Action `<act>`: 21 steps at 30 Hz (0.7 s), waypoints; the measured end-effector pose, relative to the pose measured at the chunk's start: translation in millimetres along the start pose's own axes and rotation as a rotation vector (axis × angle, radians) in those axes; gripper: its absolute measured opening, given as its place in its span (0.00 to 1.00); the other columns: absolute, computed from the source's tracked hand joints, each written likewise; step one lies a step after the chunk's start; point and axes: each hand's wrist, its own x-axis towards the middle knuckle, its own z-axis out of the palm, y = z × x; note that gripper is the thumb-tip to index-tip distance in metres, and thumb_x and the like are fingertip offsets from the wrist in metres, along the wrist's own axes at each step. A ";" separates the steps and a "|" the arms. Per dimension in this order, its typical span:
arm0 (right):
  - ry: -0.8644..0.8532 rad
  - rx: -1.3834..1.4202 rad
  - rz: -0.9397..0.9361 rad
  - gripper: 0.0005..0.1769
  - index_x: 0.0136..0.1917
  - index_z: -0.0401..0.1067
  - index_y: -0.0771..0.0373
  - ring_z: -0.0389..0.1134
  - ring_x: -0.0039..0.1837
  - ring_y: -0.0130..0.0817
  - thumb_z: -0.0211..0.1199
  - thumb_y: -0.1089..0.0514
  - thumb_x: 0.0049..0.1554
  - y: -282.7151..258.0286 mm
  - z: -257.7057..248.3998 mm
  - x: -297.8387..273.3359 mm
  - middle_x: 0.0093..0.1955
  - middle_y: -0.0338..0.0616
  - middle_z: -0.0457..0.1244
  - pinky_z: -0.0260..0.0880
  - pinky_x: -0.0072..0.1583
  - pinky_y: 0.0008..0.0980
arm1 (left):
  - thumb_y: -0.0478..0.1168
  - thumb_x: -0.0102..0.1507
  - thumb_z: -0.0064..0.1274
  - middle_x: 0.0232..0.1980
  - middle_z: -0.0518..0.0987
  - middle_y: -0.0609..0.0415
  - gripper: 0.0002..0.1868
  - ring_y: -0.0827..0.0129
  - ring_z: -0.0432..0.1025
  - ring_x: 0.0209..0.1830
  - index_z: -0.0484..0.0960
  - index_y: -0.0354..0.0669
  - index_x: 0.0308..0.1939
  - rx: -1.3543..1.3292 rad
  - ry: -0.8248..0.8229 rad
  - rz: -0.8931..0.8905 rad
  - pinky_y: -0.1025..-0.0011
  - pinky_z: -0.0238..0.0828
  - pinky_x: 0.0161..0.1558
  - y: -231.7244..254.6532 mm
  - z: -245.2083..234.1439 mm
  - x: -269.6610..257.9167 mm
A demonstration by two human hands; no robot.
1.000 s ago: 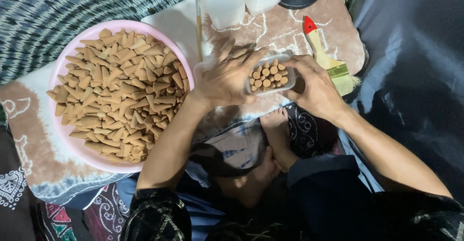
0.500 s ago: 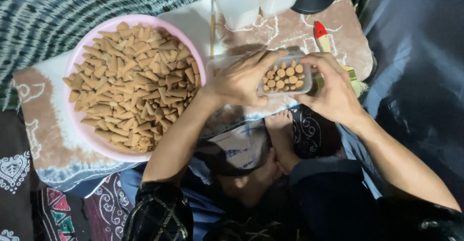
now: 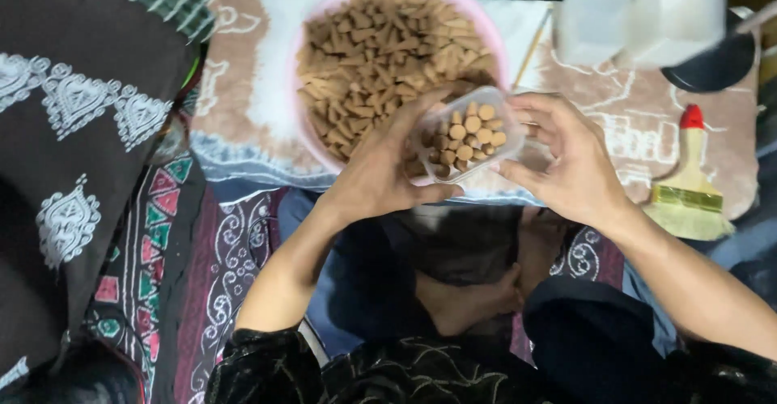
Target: The person is organizing and packing incense cones from a large bowl into smaller plastic containers, using a brush and a stick to assist.
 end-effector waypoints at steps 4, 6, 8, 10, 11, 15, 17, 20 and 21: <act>0.020 0.110 -0.132 0.37 0.68 0.67 0.73 0.70 0.61 0.60 0.77 0.74 0.47 -7.2 70.2 52.2 0.56 0.59 0.60 0.73 0.61 0.48 | 0.50 0.47 0.79 0.65 0.75 0.43 0.56 0.47 0.73 0.65 0.62 0.55 0.75 0.010 0.359 -0.125 0.52 0.74 0.62 -19.2 -23.2 -60.7; -0.034 0.046 -0.181 0.34 0.65 0.71 0.71 0.71 0.56 0.63 0.78 0.73 0.46 -19.5 103.5 79.9 0.52 0.64 0.63 0.76 0.57 0.48 | 0.48 0.49 0.78 0.64 0.75 0.40 0.54 0.42 0.72 0.64 0.64 0.49 0.74 0.023 0.491 -0.187 0.49 0.74 0.60 -33.5 -37.5 -87.9; -0.115 0.118 -0.163 0.33 0.66 0.69 0.72 0.70 0.59 0.62 0.75 0.74 0.48 -22.0 136.8 102.1 0.54 0.64 0.62 0.75 0.59 0.48 | 0.48 0.49 0.79 0.64 0.75 0.39 0.54 0.42 0.73 0.64 0.64 0.47 0.73 0.052 0.595 -0.220 0.48 0.74 0.60 -42.6 -48.2 -104.6; -0.191 0.178 -0.146 0.33 0.67 0.68 0.72 0.69 0.61 0.61 0.73 0.75 0.49 -21.6 167.2 124.3 0.57 0.65 0.61 0.74 0.61 0.47 | 0.48 0.49 0.79 0.64 0.75 0.39 0.54 0.42 0.73 0.63 0.63 0.45 0.73 0.080 0.699 -0.240 0.47 0.74 0.60 -53.8 -59.9 -116.4; -0.217 0.178 -0.141 0.32 0.67 0.68 0.72 0.69 0.61 0.61 0.72 0.74 0.50 -19.8 181.0 132.9 0.57 0.66 0.61 0.74 0.60 0.47 | 0.47 0.48 0.79 0.63 0.76 0.37 0.54 0.40 0.73 0.63 0.64 0.42 0.72 0.095 0.739 -0.280 0.46 0.74 0.60 -59.1 -65.8 -121.3; -0.294 0.157 -0.160 0.34 0.68 0.66 0.70 0.68 0.58 0.63 0.71 0.75 0.49 -27.1 229.7 171.7 0.56 0.68 0.59 0.75 0.58 0.48 | 0.46 0.47 0.80 0.63 0.75 0.35 0.57 0.38 0.71 0.64 0.60 0.39 0.72 0.093 0.865 -0.383 0.44 0.72 0.61 -91.0 -85.7 -135.1; -0.329 0.175 -0.176 0.35 0.68 0.66 0.71 0.68 0.59 0.65 0.71 0.76 0.48 -9.7 255.1 191.4 0.57 0.70 0.59 0.75 0.59 0.49 | 0.44 0.46 0.80 0.63 0.75 0.33 0.58 0.36 0.71 0.64 0.59 0.38 0.72 0.093 0.909 -0.425 0.43 0.72 0.61 -100.9 -95.4 -138.6; -0.374 0.188 -0.174 0.35 0.67 0.66 0.72 0.67 0.61 0.65 0.72 0.76 0.47 5.0 284.9 213.6 0.59 0.72 0.60 0.74 0.61 0.47 | 0.43 0.45 0.81 0.62 0.75 0.31 0.59 0.32 0.71 0.63 0.57 0.38 0.72 0.076 0.969 -0.464 0.41 0.72 0.61 -120.8 -107.6 -144.4; -0.385 0.181 -0.159 0.35 0.67 0.66 0.71 0.67 0.62 0.63 0.72 0.74 0.47 7.6 293.3 219.9 0.60 0.71 0.60 0.74 0.61 0.44 | 0.43 0.45 0.81 0.62 0.75 0.31 0.60 0.31 0.71 0.63 0.57 0.39 0.73 0.058 0.986 -0.459 0.39 0.71 0.61 -128.2 -111.9 -146.5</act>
